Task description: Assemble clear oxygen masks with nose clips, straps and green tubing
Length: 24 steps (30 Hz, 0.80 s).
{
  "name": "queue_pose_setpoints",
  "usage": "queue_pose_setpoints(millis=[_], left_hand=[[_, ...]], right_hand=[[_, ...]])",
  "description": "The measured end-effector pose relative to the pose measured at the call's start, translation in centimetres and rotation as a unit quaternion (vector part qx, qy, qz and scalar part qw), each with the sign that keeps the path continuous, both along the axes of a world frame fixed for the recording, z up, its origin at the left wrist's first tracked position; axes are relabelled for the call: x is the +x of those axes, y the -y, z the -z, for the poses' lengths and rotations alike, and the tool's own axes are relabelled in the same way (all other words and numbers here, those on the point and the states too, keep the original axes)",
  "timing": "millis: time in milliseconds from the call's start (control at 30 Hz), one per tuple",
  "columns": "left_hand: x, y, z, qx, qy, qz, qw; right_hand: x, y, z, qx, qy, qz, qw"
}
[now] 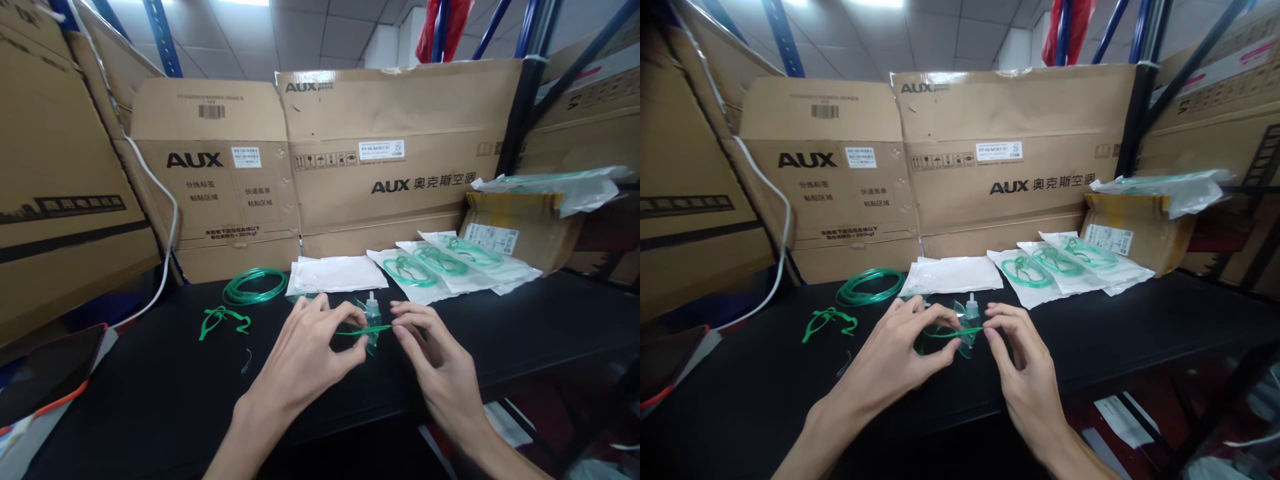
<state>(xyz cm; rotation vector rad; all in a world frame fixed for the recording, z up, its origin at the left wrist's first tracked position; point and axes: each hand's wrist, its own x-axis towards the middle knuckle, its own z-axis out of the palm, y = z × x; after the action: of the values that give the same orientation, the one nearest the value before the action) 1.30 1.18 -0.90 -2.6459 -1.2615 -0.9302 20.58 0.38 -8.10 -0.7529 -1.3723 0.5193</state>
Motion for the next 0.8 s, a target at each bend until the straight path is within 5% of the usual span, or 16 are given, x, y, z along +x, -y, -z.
queue_pose_setpoints(millis=[567,800], left_hand=[[-1.5,-0.4,0.1,-0.007,-0.019,-0.046,0.999],[-1.5,-0.7,0.1,-0.002,-0.019,-0.029,0.999]], right_hand=[[0.1,-0.4,-0.3,-0.028,-0.094,0.071,0.993],[0.5,0.7,-0.6,0.042,0.030,-0.025,0.998]])
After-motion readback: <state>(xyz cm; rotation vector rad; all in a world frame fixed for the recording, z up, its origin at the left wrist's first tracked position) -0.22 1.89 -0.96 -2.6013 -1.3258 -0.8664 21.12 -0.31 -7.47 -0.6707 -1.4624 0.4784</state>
